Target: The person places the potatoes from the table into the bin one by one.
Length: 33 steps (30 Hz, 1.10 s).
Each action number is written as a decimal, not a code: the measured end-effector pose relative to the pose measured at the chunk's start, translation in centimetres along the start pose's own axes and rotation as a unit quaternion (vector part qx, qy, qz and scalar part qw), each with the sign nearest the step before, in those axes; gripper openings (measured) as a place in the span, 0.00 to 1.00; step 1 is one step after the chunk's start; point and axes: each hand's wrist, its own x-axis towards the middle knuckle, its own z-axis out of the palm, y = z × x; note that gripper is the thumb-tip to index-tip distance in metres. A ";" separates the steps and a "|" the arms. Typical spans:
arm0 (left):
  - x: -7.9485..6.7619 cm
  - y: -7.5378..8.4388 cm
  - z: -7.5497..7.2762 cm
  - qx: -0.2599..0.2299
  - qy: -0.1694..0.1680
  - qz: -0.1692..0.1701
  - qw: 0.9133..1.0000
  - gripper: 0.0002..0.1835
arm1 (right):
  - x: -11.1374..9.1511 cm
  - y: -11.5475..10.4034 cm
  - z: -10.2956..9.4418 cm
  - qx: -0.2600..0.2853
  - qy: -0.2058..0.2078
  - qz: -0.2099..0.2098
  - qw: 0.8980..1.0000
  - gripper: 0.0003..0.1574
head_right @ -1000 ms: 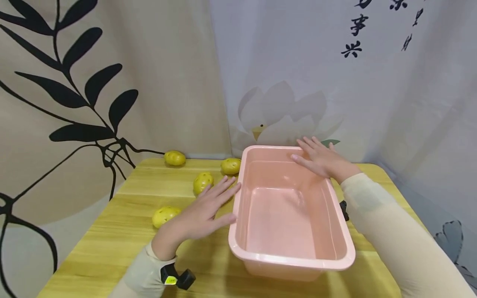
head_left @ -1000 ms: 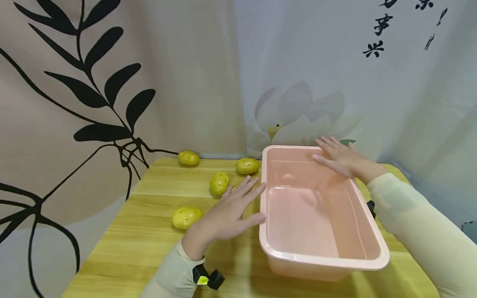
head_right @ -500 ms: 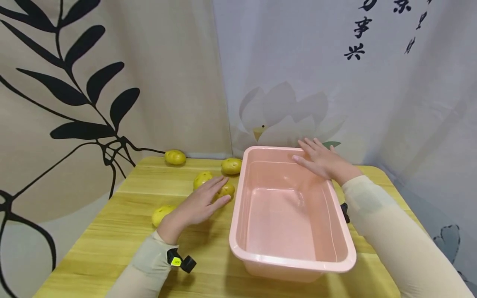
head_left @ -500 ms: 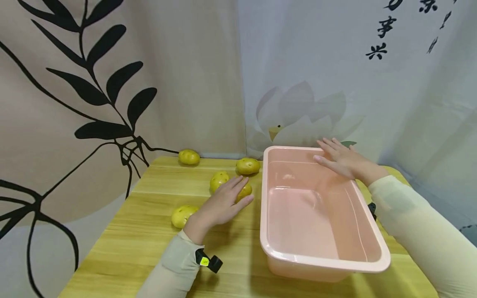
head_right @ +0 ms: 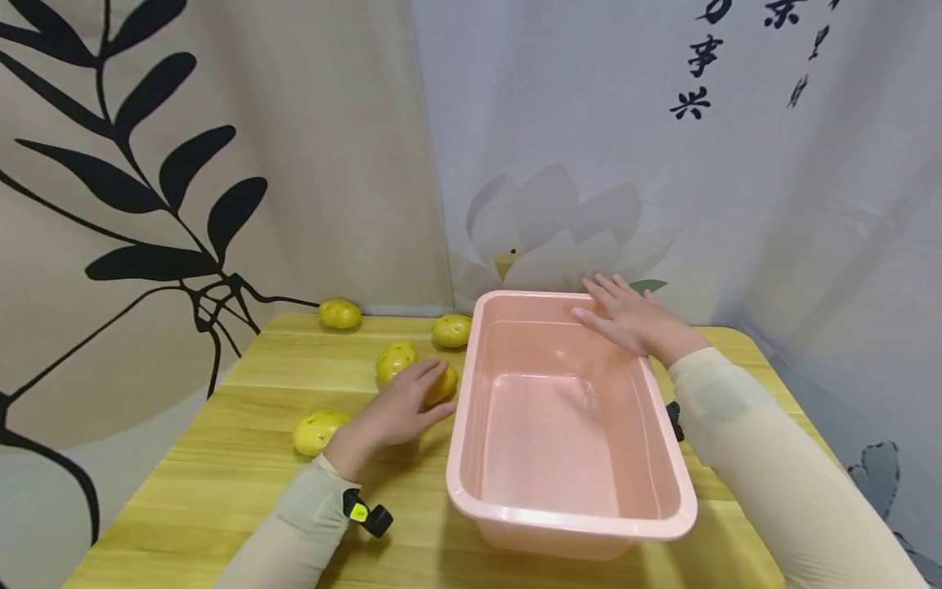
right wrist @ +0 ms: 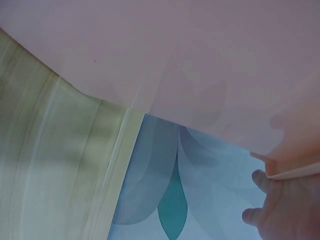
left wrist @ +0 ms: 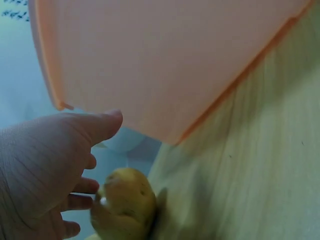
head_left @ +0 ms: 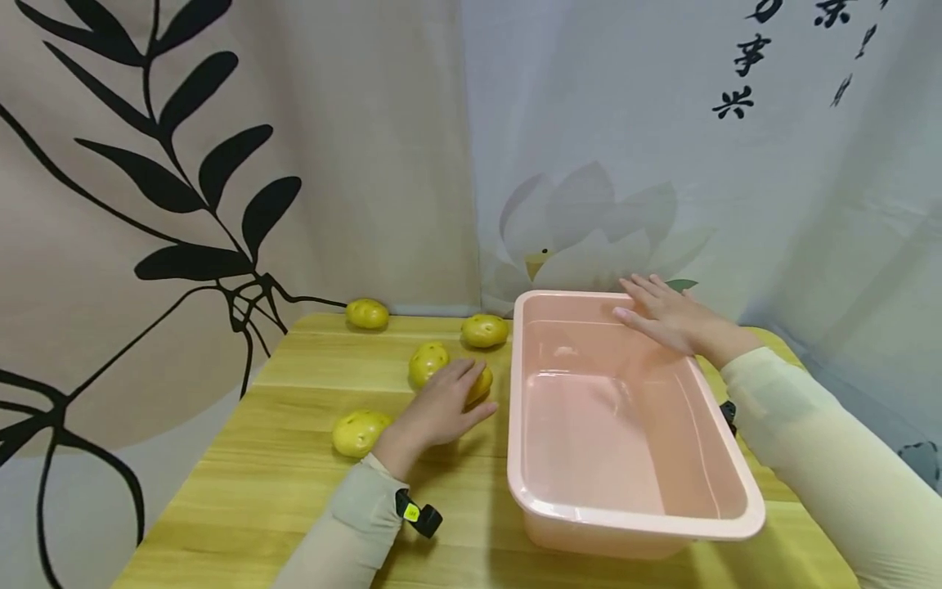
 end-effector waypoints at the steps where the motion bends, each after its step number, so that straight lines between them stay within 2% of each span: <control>1: 0.1 -0.1 0.2 0.001 0.001 -0.001 1.000 0.40 | 0.0 0.0 0.0 0.000 0.001 0.000 1.000 0.48; 10: 0.7 -1.1 1.4 0.015 0.015 -0.004 1.000 0.41 | 0.0 -0.2 0.0 0.004 0.006 -0.004 1.000 0.48; 15: 1.2 -1.1 1.9 0.019 0.000 -0.017 1.000 0.43 | 0.0 -0.1 0.1 0.003 0.002 -0.001 1.000 0.48; 27: 3.3 -0.9 2.1 0.029 -0.032 -0.034 0.998 0.43 | -0.3 -0.1 0.2 0.012 0.009 -0.006 1.000 0.48; 33: 4.1 -0.8 2.5 0.024 -0.039 -0.063 0.997 0.46 | -0.3 0.3 0.2 0.021 0.011 -0.009 1.000 0.48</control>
